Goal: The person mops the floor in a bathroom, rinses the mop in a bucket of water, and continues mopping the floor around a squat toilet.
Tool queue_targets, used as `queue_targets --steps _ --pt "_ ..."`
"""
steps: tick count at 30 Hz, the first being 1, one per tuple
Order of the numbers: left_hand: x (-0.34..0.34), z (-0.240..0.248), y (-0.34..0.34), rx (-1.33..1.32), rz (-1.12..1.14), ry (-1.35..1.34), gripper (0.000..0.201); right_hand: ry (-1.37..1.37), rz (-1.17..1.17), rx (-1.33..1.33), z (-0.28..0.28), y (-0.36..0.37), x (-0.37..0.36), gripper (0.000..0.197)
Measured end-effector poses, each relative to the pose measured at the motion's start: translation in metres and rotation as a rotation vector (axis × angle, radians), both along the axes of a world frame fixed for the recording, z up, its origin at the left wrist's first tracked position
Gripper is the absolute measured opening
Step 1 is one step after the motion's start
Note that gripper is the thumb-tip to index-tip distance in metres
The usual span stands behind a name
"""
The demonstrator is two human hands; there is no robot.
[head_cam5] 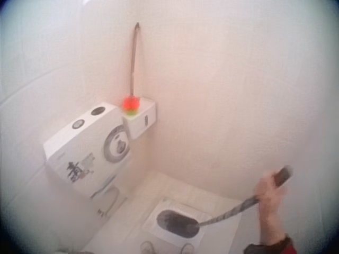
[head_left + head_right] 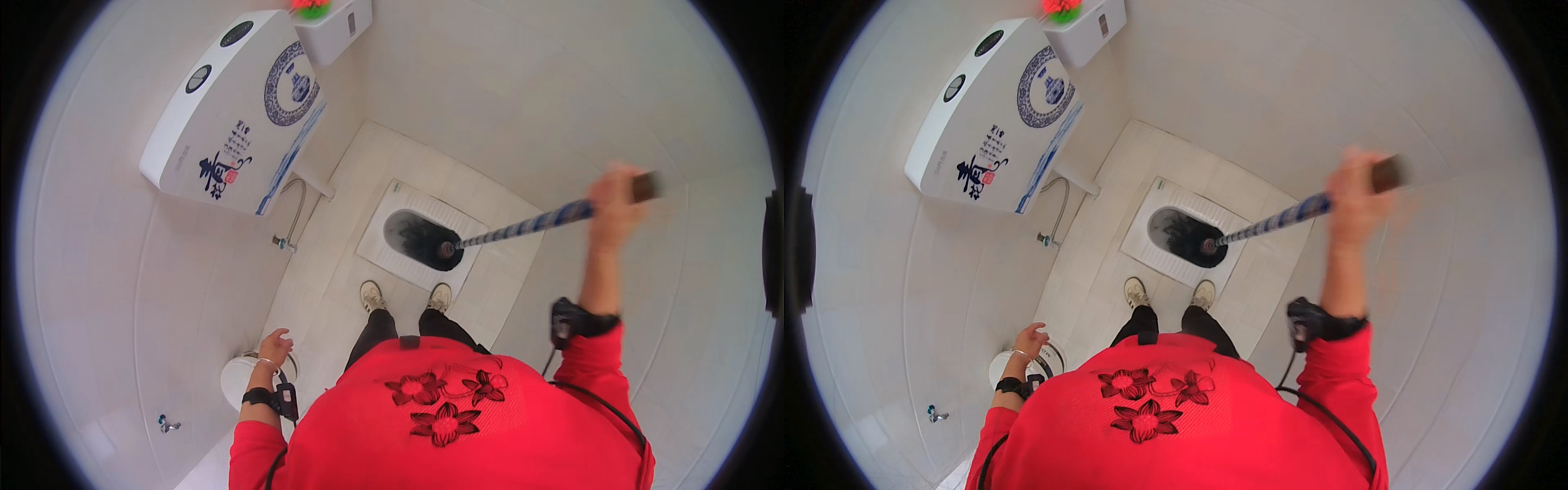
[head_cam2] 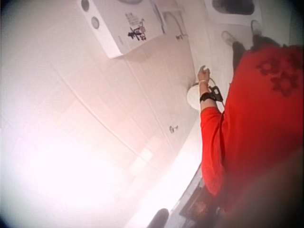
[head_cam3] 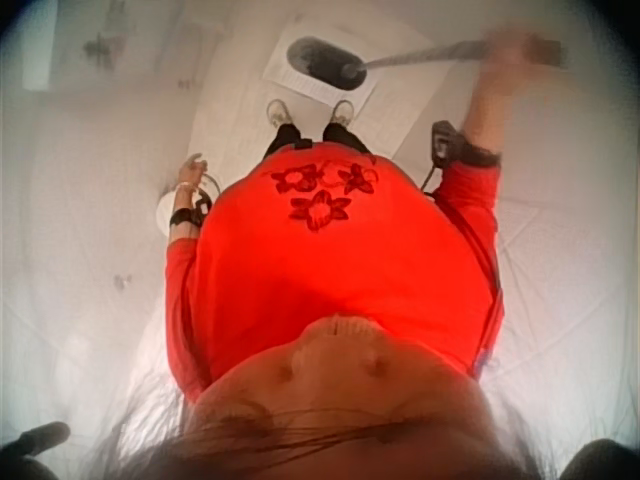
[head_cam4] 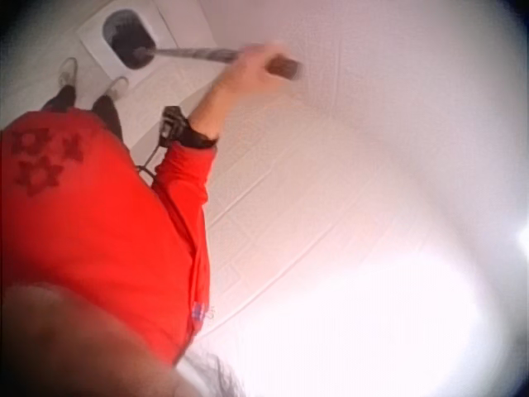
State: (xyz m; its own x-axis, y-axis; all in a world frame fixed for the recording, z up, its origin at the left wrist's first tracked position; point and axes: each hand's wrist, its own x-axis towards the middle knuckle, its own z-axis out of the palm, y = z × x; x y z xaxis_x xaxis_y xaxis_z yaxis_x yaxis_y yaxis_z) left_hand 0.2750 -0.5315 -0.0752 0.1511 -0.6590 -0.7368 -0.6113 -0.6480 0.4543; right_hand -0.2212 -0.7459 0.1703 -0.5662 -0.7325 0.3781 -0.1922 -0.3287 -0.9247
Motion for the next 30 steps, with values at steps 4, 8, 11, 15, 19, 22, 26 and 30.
queue_targets --steps 4,8,11,15,19,22,26,30 --pt "0.01 -0.026 0.022 -0.018 -0.046 0.028 0.03 -0.041 0.288 0.137 -0.092 0.035 0.008 0.007" --pt "0.026 -0.025 0.038 0.005 -0.001 0.03 0.03 0.313 0.817 0.326 -0.112 0.045 0.021 0.007" --pt "0.039 -0.03 0.048 0.035 0.013 -0.009 0.03 0.271 0.92 0.289 -0.101 0.054 0.037 0.011" --pt "0.05 -0.026 0.057 -0.054 -0.012 -0.014 0.029 -0.128 0.809 0.094 0.015 0.032 0.064 0.028" --pt "0.041 -0.033 0.087 -0.012 0.173 0.033 0.029 -0.043 0.709 0.006 0.1 0.011 0.074 0.031" --pt "0.045 -0.032 0.111 0.076 0.199 0.0 0.029 -0.074 0.49 -0.036 0.107 0.002 0.089 0.032" --pt "0.039 -0.035 0.127 0.08 0.24 0.065 0.03 0.006 0.323 0.001 -0.024 0.008 0.075 0.023" --pt "0.026 -0.035 0.127 0.04 0.211 0.07 0.031 -0.035 0.452 0.164 -0.128 0.056 0.1 0.02"
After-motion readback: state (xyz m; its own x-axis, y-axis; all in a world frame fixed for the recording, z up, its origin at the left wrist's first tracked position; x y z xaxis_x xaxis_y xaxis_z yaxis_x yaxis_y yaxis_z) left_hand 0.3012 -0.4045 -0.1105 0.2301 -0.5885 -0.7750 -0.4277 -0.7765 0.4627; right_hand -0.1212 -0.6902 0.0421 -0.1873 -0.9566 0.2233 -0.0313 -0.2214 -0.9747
